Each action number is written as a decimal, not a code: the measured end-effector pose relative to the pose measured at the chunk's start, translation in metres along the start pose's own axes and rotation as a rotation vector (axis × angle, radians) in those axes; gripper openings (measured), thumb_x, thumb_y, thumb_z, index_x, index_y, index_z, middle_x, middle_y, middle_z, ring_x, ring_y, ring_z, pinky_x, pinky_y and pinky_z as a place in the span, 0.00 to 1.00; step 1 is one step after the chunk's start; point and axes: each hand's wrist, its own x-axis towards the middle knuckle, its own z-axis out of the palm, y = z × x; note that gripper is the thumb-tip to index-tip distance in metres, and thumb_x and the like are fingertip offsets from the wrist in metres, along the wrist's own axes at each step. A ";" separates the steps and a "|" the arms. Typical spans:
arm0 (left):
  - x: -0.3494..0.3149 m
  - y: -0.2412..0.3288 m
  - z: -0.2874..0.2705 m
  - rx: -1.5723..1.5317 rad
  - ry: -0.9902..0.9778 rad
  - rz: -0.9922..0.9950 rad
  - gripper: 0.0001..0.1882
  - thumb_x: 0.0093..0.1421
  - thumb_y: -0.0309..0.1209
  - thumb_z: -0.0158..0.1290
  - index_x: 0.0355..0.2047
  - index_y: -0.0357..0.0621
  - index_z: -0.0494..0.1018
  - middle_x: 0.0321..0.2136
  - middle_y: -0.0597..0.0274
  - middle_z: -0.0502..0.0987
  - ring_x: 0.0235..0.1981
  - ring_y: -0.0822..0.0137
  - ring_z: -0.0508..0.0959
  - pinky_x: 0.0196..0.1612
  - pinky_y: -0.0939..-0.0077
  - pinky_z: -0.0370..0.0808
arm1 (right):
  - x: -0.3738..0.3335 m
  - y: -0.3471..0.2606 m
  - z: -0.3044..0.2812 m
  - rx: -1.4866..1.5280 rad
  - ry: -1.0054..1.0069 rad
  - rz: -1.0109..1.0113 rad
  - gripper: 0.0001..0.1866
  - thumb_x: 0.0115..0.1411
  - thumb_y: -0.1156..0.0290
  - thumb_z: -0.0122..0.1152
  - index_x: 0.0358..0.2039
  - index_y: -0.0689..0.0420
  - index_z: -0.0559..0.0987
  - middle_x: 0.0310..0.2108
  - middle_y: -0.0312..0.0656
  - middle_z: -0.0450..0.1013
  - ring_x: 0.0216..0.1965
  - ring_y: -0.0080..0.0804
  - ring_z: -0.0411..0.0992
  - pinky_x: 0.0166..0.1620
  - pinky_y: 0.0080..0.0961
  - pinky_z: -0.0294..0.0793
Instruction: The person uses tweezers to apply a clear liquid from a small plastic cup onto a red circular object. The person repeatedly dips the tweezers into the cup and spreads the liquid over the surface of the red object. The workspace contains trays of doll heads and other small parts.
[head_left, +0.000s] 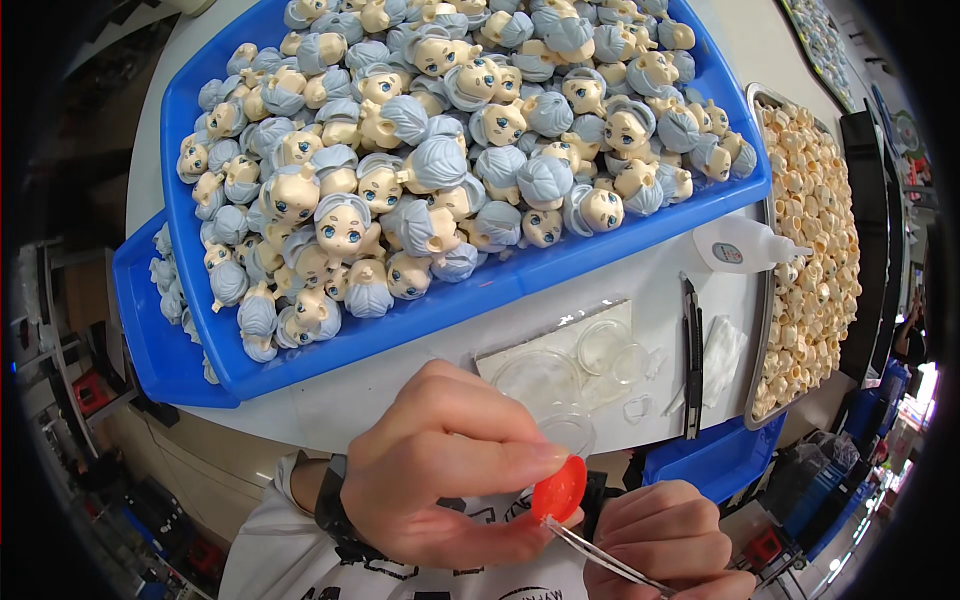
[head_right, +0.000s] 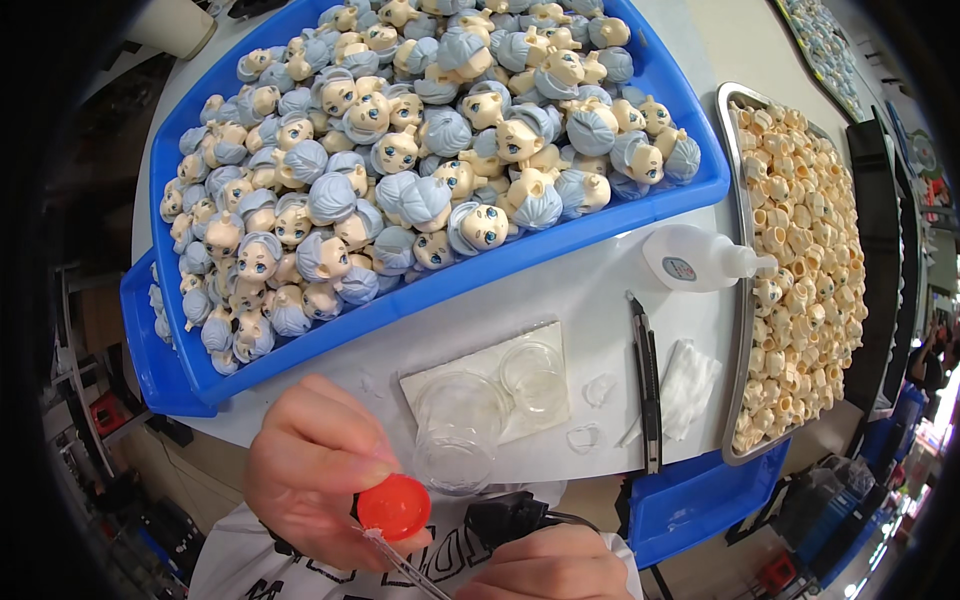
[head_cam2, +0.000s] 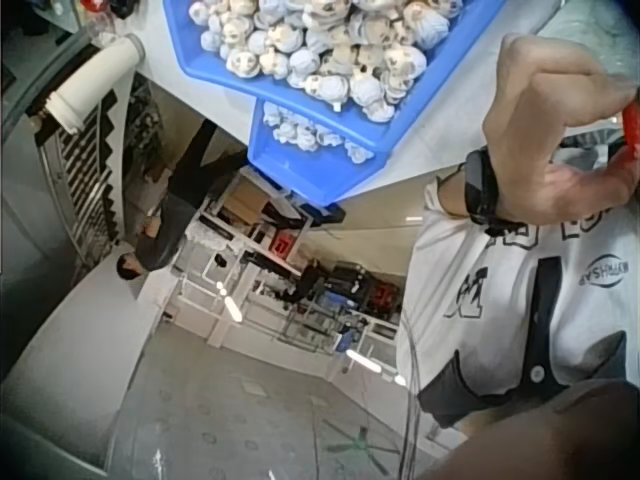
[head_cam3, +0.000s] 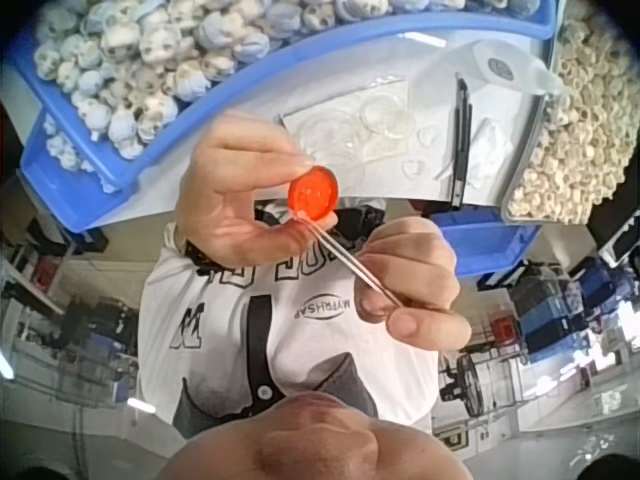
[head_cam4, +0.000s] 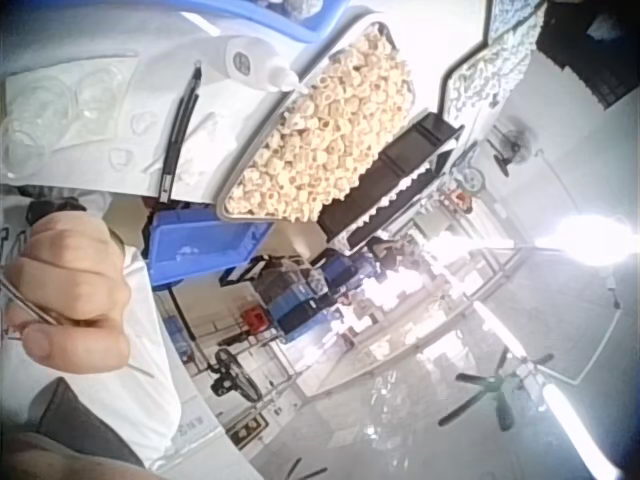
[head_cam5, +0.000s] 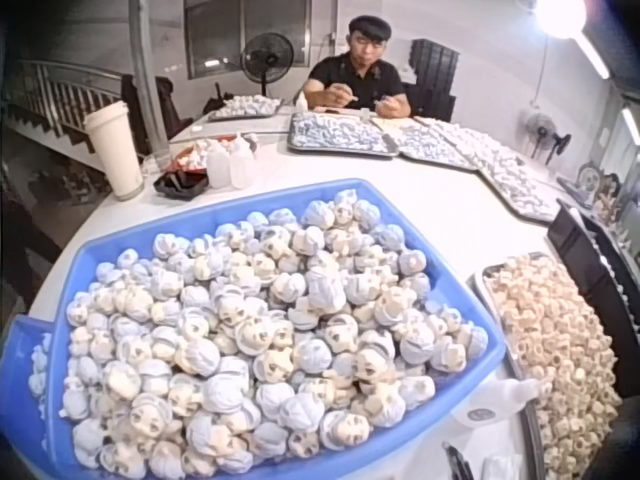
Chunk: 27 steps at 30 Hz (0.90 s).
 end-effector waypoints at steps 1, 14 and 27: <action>0.001 0.001 0.000 -0.011 0.021 -0.022 0.24 0.35 0.32 0.66 0.34 0.41 0.69 0.28 0.60 0.70 0.25 0.70 0.69 0.26 0.80 0.63 | 0.001 -0.001 0.001 -0.006 0.006 0.003 0.13 0.52 0.79 0.54 0.34 0.53 0.61 0.22 0.41 0.66 0.18 0.28 0.63 0.16 0.18 0.64; 0.003 0.001 0.002 0.009 0.049 -0.037 0.25 0.34 0.31 0.66 0.33 0.41 0.68 0.26 0.62 0.68 0.24 0.71 0.66 0.25 0.81 0.61 | 0.001 -0.006 -0.002 -0.010 -0.054 -0.092 0.11 0.52 0.77 0.54 0.33 0.54 0.63 0.22 0.43 0.67 0.19 0.29 0.63 0.16 0.19 0.63; -0.002 0.003 0.008 -0.118 0.156 -0.069 0.22 0.36 0.27 0.65 0.34 0.38 0.72 0.28 0.57 0.73 0.25 0.68 0.71 0.28 0.77 0.65 | -0.001 0.003 0.002 -0.011 -0.025 -0.063 0.13 0.52 0.79 0.54 0.34 0.55 0.61 0.24 0.43 0.66 0.19 0.30 0.64 0.17 0.19 0.64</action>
